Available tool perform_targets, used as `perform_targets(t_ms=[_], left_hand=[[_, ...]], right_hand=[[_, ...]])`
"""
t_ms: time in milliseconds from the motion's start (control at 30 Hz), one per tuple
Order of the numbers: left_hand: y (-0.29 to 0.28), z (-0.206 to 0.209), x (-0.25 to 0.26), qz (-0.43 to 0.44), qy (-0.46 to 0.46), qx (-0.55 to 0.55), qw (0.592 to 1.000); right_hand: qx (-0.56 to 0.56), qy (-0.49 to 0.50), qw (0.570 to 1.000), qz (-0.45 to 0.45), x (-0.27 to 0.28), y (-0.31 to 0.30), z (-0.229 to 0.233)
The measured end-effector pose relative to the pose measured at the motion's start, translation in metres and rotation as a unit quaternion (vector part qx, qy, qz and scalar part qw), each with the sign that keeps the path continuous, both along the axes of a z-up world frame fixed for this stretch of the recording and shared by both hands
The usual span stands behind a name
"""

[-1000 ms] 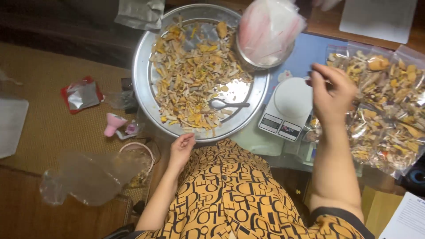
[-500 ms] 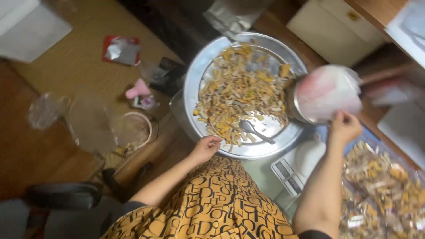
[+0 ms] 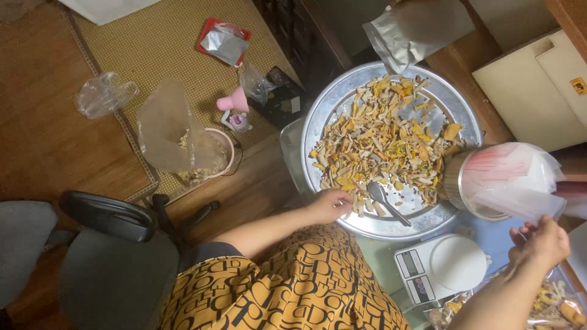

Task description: Packaging dried fruit snacks into small plastic bags from a large metal tray

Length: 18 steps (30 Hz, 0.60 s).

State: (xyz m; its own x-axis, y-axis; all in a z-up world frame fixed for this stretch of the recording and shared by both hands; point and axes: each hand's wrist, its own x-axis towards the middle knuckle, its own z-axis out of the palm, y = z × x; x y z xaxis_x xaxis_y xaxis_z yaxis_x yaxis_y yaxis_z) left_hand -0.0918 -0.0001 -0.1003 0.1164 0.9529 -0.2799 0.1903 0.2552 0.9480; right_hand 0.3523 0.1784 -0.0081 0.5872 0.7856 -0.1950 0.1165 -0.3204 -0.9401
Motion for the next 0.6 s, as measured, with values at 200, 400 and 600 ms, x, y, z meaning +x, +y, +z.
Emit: perform_targets(t_ms=[200, 400, 600], left_hand=[[-0.003, -0.005, 0.003, 0.002, -0.023, 0.007, 1.000], [0.000, -0.008, 0.007, -0.013, -0.024, -0.007, 1.000], [-0.002, -0.008, 0.005, -0.004, -0.032, -0.022, 0.999]], right_hand=[[-0.037, 0.141, 0.988, -0.047, 0.008, -0.001, 0.016], [-0.133, 0.003, 0.991, -0.016, -0.024, -0.005, 0.021], [-0.052, -0.019, 0.998, -0.008, 0.027, 0.019, -0.046]])
